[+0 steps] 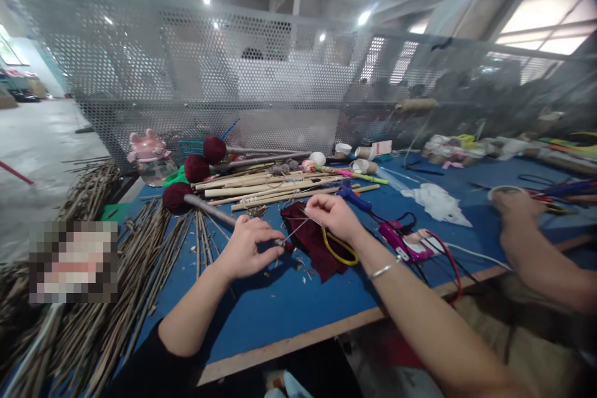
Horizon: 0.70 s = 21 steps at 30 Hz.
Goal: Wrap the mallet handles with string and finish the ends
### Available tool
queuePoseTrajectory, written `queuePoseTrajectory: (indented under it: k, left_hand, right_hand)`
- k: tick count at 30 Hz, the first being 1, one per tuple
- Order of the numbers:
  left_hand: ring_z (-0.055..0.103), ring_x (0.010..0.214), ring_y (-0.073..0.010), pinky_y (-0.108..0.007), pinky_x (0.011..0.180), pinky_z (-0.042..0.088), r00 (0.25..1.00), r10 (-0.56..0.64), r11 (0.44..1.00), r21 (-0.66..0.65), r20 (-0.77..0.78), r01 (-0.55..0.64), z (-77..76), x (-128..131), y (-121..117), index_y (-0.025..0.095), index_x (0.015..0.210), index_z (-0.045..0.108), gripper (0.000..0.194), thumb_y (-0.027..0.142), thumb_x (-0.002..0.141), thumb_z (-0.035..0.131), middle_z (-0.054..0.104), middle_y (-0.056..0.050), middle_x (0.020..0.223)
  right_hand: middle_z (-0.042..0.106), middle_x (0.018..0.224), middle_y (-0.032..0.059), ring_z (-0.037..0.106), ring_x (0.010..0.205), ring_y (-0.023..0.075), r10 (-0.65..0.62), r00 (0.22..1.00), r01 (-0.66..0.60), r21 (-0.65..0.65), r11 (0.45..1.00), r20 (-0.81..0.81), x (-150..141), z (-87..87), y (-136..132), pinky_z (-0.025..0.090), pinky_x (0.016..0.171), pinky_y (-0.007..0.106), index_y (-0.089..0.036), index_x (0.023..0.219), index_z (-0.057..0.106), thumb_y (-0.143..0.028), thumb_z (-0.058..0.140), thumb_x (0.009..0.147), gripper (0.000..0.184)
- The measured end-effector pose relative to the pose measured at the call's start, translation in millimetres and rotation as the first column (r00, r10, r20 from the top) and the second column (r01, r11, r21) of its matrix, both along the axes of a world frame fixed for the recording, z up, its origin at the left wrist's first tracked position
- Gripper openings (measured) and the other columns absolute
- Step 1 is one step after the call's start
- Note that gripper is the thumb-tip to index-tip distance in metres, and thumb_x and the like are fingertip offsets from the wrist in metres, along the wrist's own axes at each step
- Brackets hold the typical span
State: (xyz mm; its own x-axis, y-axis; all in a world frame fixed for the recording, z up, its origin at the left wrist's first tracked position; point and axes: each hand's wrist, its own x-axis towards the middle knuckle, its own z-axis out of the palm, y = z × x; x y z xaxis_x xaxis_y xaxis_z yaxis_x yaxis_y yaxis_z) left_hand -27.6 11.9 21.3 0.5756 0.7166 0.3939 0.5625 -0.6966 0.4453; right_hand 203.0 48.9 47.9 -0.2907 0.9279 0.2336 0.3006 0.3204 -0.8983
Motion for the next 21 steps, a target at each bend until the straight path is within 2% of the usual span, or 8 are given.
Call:
queuePoseTrajectory:
  k: [3, 5, 9, 11, 14, 17, 19, 21]
  left_hand:
    - [0.057, 0.083, -0.0165, -0.035, 0.080, 0.025, 1.000, -0.014, 1.000, -0.009, -0.006, 0.014, 0.6, 0.8, -1.2, 0.026, 0.096, 0.067, 0.022, 0.040, 0.083, 0.055, 0.067, -0.001, 0.086]
    - [0.057, 0.082, -0.0162, -0.035, 0.079, 0.025, 0.999, -0.023, 1.000, -0.019, -0.026, 0.022, 0.1, 2.0, -1.9, 0.026, 0.094, 0.067, 0.021, 0.038, 0.083, 0.055, 0.067, 0.000, 0.083]
    - [0.056, 0.081, -0.0161, -0.035, 0.079, 0.025, 0.998, -0.021, 0.999, -0.036, -0.062, 0.019, -2.3, 4.2, -2.8, 0.026, 0.092, 0.068, 0.020, 0.038, 0.083, 0.055, 0.066, 0.000, 0.079]
    - [0.056, 0.081, -0.0161, -0.035, 0.079, 0.025, 0.997, -0.016, 0.999, -0.036, -0.074, 0.014, -4.1, 4.7, -2.5, 0.027, 0.092, 0.068, 0.020, 0.037, 0.082, 0.056, 0.065, 0.000, 0.078]
    - [0.056, 0.081, -0.0162, -0.035, 0.078, 0.026, 0.995, -0.016, 0.999, -0.042, -0.093, 0.012, -6.9, 5.0, -1.8, 0.027, 0.093, 0.068, 0.020, 0.037, 0.081, 0.057, 0.065, 0.000, 0.077]
    - [0.056, 0.081, -0.0165, -0.035, 0.078, 0.026, 0.994, -0.014, 0.999, -0.051, -0.107, 0.008, -8.7, 5.5, -1.8, 0.027, 0.091, 0.069, 0.019, 0.036, 0.080, 0.057, 0.066, 0.000, 0.077]
    - [0.056, 0.081, -0.0168, -0.035, 0.078, 0.026, 0.994, -0.010, 0.998, -0.058, -0.112, 0.003, -8.7, 6.0, -2.0, 0.027, 0.090, 0.069, 0.018, 0.036, 0.079, 0.057, 0.066, 0.000, 0.076]
    - [0.056, 0.081, -0.0169, -0.035, 0.078, 0.026, 0.994, -0.010, 0.998, -0.068, -0.112, 0.002, -8.0, 6.6, -2.2, 0.027, 0.091, 0.069, 0.018, 0.035, 0.079, 0.057, 0.066, 0.000, 0.077]
  right_hand:
    - [0.043, 0.050, -0.0057, 0.032, 0.042, 0.0058, 0.065, 0.995, -0.067, -0.025, 0.997, -0.078, 21.8, 30.2, 33.3, 0.026, 0.042, 0.021, -0.016, 0.067, 0.057, -0.043, 0.067, 0.068, 0.028]
    - [0.045, 0.051, -0.0049, 0.036, 0.043, 0.0062, 0.093, 0.989, -0.095, -0.013, 0.995, -0.112, 25.3, 53.8, 49.1, 0.030, 0.043, 0.021, -0.016, 0.068, 0.058, -0.042, 0.071, 0.064, 0.029]
    - [0.046, 0.052, -0.0047, 0.043, 0.046, 0.0070, 0.177, 0.975, -0.181, -0.022, 0.983, -0.136, 7.2, 101.7, 60.4, 0.045, 0.055, 0.025, -0.016, 0.070, 0.061, -0.037, 0.076, 0.061, 0.027]
    - [0.046, 0.052, -0.0054, 0.041, 0.045, 0.0050, 0.186, 0.972, -0.180, 0.053, 0.982, -0.146, -5.8, 126.2, 59.7, 0.048, 0.060, 0.027, -0.016, 0.068, 0.060, -0.034, 0.075, 0.064, 0.024]
    - [0.047, 0.054, -0.0048, 0.038, 0.044, 0.0032, 0.082, 0.985, -0.040, 0.261, 0.964, -0.151, -20.5, 164.0, 57.4, 0.050, 0.058, 0.026, -0.015, 0.062, 0.057, -0.032, 0.071, 0.071, 0.024]
    - [0.042, 0.047, -0.0057, 0.037, 0.042, 0.0030, -0.052, 0.981, 0.134, 0.463, 0.876, -0.187, -27.5, 201.0, 56.6, 0.048, 0.053, 0.024, -0.014, 0.057, 0.055, -0.033, 0.069, 0.075, 0.029]
    - [0.036, 0.043, -0.0073, 0.034, 0.039, 0.0021, -0.068, 0.963, 0.204, 0.535, 0.820, -0.262, -28.3, 224.3, 56.4, 0.046, 0.052, 0.022, -0.015, 0.056, 0.054, -0.030, 0.063, 0.079, 0.030]
    - [0.032, 0.042, -0.0075, 0.038, 0.038, 0.0040, -0.015, 0.931, 0.237, 0.573, 0.784, -0.364, -24.9, 245.2, 54.7, 0.045, 0.049, 0.020, -0.020, 0.057, 0.054, -0.033, 0.060, 0.081, 0.028]
